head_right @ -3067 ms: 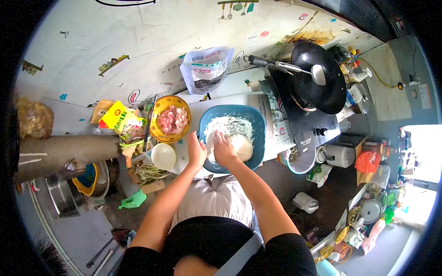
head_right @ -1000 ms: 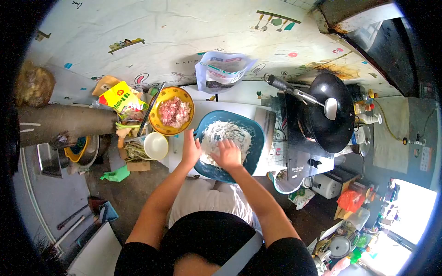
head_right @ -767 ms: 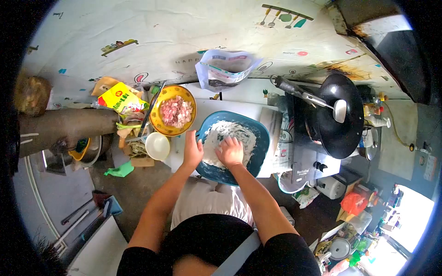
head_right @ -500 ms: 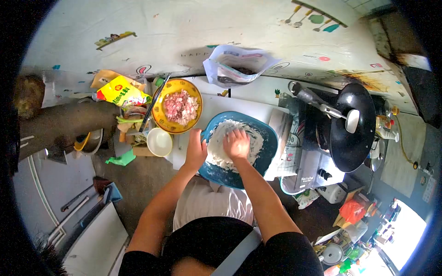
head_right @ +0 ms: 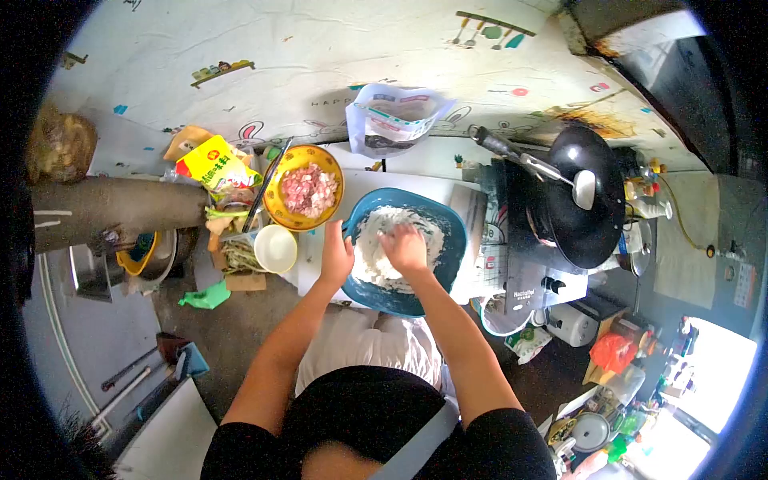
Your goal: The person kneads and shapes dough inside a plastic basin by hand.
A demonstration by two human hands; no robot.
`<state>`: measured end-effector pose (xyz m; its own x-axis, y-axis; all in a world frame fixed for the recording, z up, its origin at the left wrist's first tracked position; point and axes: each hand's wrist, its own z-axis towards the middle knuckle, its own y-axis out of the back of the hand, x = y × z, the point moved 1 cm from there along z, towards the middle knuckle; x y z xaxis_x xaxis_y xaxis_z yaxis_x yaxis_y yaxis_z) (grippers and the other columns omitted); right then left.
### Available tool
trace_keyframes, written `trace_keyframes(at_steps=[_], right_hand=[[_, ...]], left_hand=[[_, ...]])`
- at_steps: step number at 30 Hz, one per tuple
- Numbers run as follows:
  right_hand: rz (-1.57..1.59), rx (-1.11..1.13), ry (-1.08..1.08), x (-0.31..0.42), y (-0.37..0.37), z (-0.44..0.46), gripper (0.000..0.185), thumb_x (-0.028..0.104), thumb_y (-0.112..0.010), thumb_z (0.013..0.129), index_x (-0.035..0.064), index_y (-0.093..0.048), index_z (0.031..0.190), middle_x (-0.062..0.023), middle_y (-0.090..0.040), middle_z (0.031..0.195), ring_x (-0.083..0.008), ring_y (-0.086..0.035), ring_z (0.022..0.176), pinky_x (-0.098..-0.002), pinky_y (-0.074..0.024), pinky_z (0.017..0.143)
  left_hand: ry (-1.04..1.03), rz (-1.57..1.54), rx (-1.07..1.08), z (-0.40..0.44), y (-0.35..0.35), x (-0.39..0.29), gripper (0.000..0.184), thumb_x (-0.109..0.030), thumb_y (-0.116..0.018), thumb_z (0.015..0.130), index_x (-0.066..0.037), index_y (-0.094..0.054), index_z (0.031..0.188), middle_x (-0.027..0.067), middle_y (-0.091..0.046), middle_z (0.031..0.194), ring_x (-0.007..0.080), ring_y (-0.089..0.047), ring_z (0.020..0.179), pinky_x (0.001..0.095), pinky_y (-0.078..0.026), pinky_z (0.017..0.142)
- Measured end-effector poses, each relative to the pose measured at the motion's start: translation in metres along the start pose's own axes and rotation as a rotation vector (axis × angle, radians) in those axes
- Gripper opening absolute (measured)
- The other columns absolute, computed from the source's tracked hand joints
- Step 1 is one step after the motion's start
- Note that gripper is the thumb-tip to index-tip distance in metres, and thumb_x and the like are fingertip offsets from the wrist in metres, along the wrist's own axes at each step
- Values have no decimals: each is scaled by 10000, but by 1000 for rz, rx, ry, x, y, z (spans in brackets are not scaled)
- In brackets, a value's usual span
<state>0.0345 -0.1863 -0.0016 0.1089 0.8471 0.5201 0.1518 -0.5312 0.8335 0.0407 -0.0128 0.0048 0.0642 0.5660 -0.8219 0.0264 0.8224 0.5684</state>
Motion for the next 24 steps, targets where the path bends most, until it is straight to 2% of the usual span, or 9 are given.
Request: trace_keyframes(at_steps=[1, 5, 10, 13, 14, 17, 21, 23, 24], right_hand=[[20, 92, 44, 7, 15, -9, 310, 357, -627, 764, 53, -610, 819, -145, -602, 884, -336, -582, 856, -448, -454, 765], [-88, 43, 58, 27, 19, -52, 477, 403, -703, 659, 68, -545, 960, -126, -577, 898, -315, -575, 893, -428, -461, 787], [-222, -14, 50, 33, -1, -46, 487, 351, -708, 658, 69, -556, 1024, -113, -538, 972, -298, -526, 945, -427, -425, 827], [-273, -118, 168, 26, -7, -23, 450, 350, -697, 639, 81, -554, 970, -95, -515, 938, -255, -508, 896, -392, -419, 752], [-299, 31, 109, 22, -7, -18, 371, 307, -646, 750, 70, -555, 1021, -89, -531, 982, -232, -515, 948, -375, -424, 811], [-579, -387, 209, -50, -106, -14, 291, 251, -552, 873, 59, -540, 1091, -70, -550, 1027, -191, -514, 1000, -339, -419, 879], [-1250, -445, 135, -52, -100, 0, 238, 195, -469, 926, 58, -519, 1114, -64, -546, 1018, -169, -527, 949, -299, -431, 867], [-1091, -500, 115, -51, -96, 6, 218, 170, -453, 934, 57, -517, 1109, -66, -546, 1004, -168, -532, 920, -290, -437, 852], [-760, -524, 117, -58, -102, 8, 208, 158, -458, 928, 55, -521, 1098, -69, -547, 993, -172, -534, 905, -291, -441, 840]], left_hand=[[-12, 4, 0, 1, 0, 1, 424, 40, -516, 776, 32, -378, 1177, 258, -432, 1104, 440, -439, 1043, 440, -370, 904], [-21, 22, -2, 0, -2, 1, 435, 41, -527, 770, 25, -377, 1178, 255, -438, 1090, 436, -444, 1028, 440, -375, 893], [-16, 66, -16, -1, -3, 3, 434, 37, -536, 762, 23, -390, 1171, 247, -448, 1059, 429, -454, 1003, 438, -379, 881], [-17, 32, -9, 0, 1, -4, 428, 39, -530, 762, 26, -398, 1169, 245, -449, 1057, 428, -455, 1000, 436, -379, 879], [-18, 33, -5, 1, 3, -7, 424, 34, -525, 767, 31, -400, 1173, 246, -448, 1060, 427, -458, 996, 434, -383, 872], [26, -2, 28, 3, 7, -13, 414, 25, -515, 776, 35, -399, 1174, 245, -448, 1064, 427, -463, 988, 430, -390, 865], [115, -5, 79, 4, 8, -15, 421, 6, -502, 786, 40, -384, 1189, 247, -443, 1075, 424, -462, 989, 433, -392, 868], [105, -18, 75, 2, 9, -15, 467, 5, -500, 804, 43, -350, 1245, 244, -445, 1113, 409, -468, 1025, 421, -389, 889], [87, -41, 50, -1, 8, -15, 479, 4, -496, 813, 44, -338, 1264, 243, -446, 1131, 403, -470, 1040, 415, -386, 901]])
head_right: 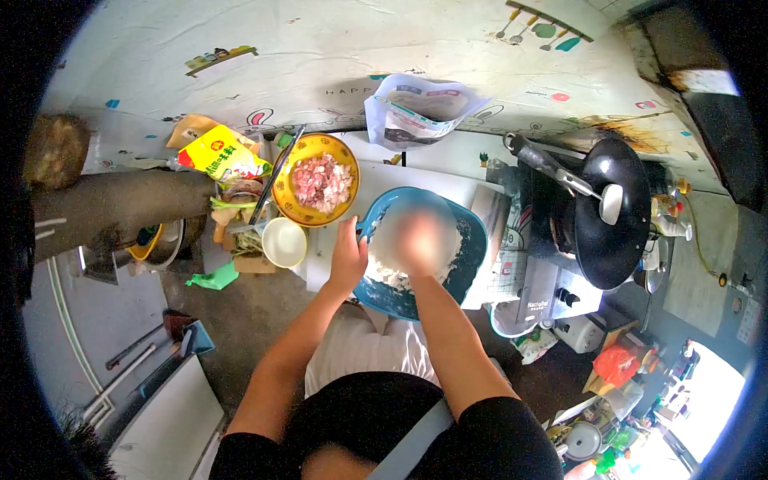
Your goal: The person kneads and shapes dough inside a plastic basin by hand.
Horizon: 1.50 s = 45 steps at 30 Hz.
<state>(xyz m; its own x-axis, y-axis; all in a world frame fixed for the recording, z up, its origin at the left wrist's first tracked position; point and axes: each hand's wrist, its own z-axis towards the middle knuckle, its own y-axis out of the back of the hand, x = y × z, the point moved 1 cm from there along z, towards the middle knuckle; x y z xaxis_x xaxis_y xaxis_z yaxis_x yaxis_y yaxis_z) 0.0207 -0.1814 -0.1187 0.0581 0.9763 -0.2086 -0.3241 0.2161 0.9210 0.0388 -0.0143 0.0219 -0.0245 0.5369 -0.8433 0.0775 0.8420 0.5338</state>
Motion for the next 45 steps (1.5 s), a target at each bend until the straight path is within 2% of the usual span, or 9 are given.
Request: trace_keyframes(at_steps=[7, 11, 17, 26, 32, 35, 38, 42, 45], right_hand=[[971, 322, -124, -24, 35, 19, 188, 124, -475, 905, 55, -518, 1075, -82, -544, 967, -189, -539, 873, -324, -463, 783], [870, 491, 218, -30, 73, 6, 339, 195, -616, 798, 43, -552, 1094, -135, -547, 1058, -279, -529, 976, -404, -437, 848], [504, 783, 346, -6, 155, 8, 629, 431, -640, 724, 45, -518, 1206, -189, -426, 1297, -362, -352, 1235, -506, -257, 1025], [411, 217, 214, 13, 66, 20, 379, 330, -555, 787, 13, -584, 991, -191, -548, 1046, -374, -497, 983, -519, -382, 862], [622, 82, 108, 6, 54, 37, 169, 161, -525, 810, 43, -578, 919, -118, -520, 885, -274, -506, 866, -423, -417, 777], [451, 45, 183, 8, 53, 42, 148, 175, -551, 814, 56, -576, 899, -102, -519, 878, -252, -507, 854, -408, -415, 759], [712, 189, 207, -2, 62, 35, 221, 259, -606, 790, 62, -579, 888, -103, -529, 889, -263, -521, 881, -403, -423, 779], [681, 853, 360, -32, 150, 72, 433, 387, -707, 679, 68, -566, 935, -115, -564, 1000, -280, -536, 1015, -382, -426, 859], [575, 668, 497, -45, 162, 50, 460, 389, -717, 666, 85, -565, 977, -108, -558, 1031, -277, -525, 1034, -400, -414, 876]], left_hand=[[-37, -64, -42, -33, 4, 11, 539, 5, -446, 861, 59, -235, 1354, 262, -404, 1289, 389, -409, 1203, 396, -322, 1010], [42, -132, -65, -37, -1, 12, 548, 12, -438, 861, 30, -231, 1368, 266, -386, 1323, 393, -406, 1219, 394, -332, 1005], [58, -102, -56, -36, -6, 17, 556, 15, -420, 864, 25, -212, 1379, 275, -397, 1312, 405, -432, 1191, 401, -373, 968], [180, -127, -3, -28, 4, -5, 508, 43, -390, 836, 71, -266, 1328, 289, -510, 1173, 423, -494, 1085, 427, -395, 912], [255, -141, 80, -29, 8, -9, 543, 72, -349, 826, 23, -220, 1351, 266, -474, 1240, 407, -473, 1135, 407, -375, 941], [200, -132, 53, -28, 5, -1, 547, 72, -340, 824, 30, -211, 1355, 272, -470, 1246, 410, -470, 1138, 407, -369, 948], [151, -123, -4, -33, 4, -3, 536, 68, -344, 829, 61, -224, 1352, 282, -482, 1224, 415, -470, 1129, 408, -365, 953], [108, -130, -8, -32, 8, -12, 545, 66, -365, 829, 75, -220, 1354, 299, -464, 1231, 420, -445, 1154, 416, -357, 966], [36, -48, -28, -36, 2, 4, 574, 66, -389, 823, 79, -195, 1364, 303, -400, 1289, 426, -422, 1174, 413, -350, 979]])
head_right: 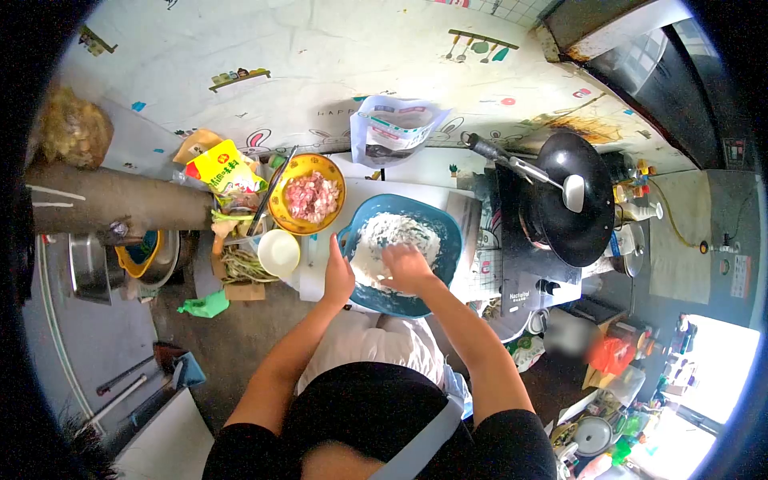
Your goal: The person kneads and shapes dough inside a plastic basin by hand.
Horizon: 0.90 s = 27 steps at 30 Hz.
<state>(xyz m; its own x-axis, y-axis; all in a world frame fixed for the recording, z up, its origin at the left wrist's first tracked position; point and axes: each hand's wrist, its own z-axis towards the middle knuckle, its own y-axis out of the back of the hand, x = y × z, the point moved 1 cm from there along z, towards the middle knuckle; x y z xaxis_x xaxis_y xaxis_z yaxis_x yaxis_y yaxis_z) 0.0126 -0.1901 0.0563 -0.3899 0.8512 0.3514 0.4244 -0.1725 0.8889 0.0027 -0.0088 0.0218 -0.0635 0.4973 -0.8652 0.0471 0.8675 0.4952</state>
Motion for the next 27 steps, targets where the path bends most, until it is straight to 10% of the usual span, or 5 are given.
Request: trace_keyframes(at_steps=[19, 27], right_hand=[[26, -565, -520, -32, -60, 64, 208, 244, -601, 754, 58, -592, 848, -114, -538, 982, -313, -491, 923, -456, -374, 817], [112, -390, -455, -42, -47, 48, 227, 246, -603, 766, 54, -598, 888, -107, -552, 964, -295, -505, 971, -422, -400, 831]], left_hand=[[90, 32, -17, 7, -2, -15, 527, 53, -413, 811, 86, -274, 1318, 302, -522, 1108, 438, -500, 1037, 431, -398, 888], [3, -6, -25, 3, 3, -8, 548, 55, -393, 831, 60, -239, 1357, 307, -496, 1158, 431, -494, 1060, 429, -386, 911]])
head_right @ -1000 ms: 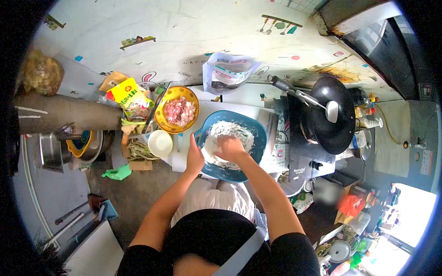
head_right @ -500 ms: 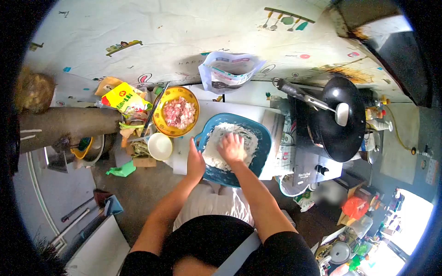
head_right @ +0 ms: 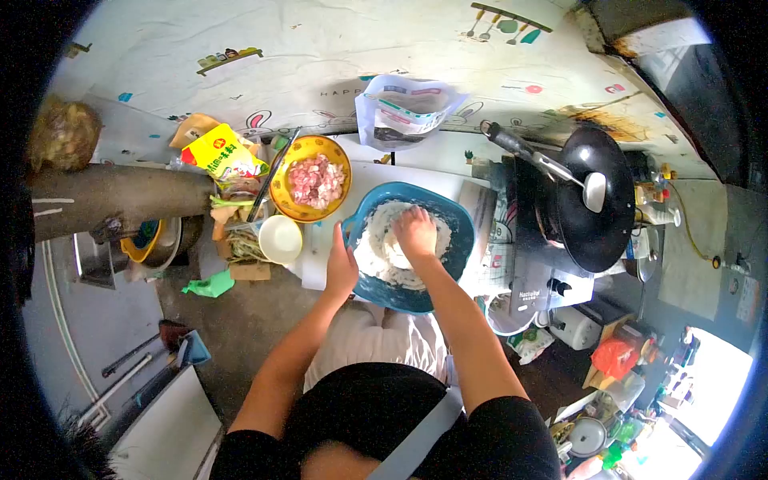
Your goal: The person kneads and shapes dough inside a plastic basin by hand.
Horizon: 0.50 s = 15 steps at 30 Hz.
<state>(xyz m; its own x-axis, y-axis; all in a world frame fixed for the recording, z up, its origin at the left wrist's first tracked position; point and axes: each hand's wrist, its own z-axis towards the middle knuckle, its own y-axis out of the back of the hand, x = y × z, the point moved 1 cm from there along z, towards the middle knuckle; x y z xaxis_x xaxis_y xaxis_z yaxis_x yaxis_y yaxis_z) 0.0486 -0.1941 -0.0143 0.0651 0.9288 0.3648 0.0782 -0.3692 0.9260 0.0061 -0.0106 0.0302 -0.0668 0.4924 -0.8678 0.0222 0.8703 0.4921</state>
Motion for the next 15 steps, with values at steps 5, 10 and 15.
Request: trace_keyframes(at_steps=[5, 10, 15], right_hand=[[-412, -121, 361, 13, 33, -23, 285, 270, -637, 741, 98, -607, 966, -59, -553, 1036, -239, -493, 1048, -429, -393, 854], [-293, 448, 676, 50, 9, -53, 235, 241, -601, 746, 138, -617, 956, -45, -565, 990, -202, -522, 1017, -427, -362, 914], [-548, 245, 437, 28, -16, -33, 167, 171, -514, 782, 123, -631, 892, -59, -569, 1025, -229, -509, 1049, -451, -360, 911]], left_hand=[[6, 4, 46, 0, -3, 9, 558, 47, -392, 840, 64, -207, 1367, 311, -416, 1254, 430, -437, 1137, 425, -356, 956], [22, 9, 112, -1, -1, 11, 579, 29, -410, 845, 79, -171, 1370, 307, -306, 1366, 421, -336, 1258, 410, -296, 1039], [-24, 59, 74, -1, -3, 8, 575, 44, -392, 839, 69, -179, 1373, 327, -375, 1297, 440, -406, 1180, 433, -347, 981]])
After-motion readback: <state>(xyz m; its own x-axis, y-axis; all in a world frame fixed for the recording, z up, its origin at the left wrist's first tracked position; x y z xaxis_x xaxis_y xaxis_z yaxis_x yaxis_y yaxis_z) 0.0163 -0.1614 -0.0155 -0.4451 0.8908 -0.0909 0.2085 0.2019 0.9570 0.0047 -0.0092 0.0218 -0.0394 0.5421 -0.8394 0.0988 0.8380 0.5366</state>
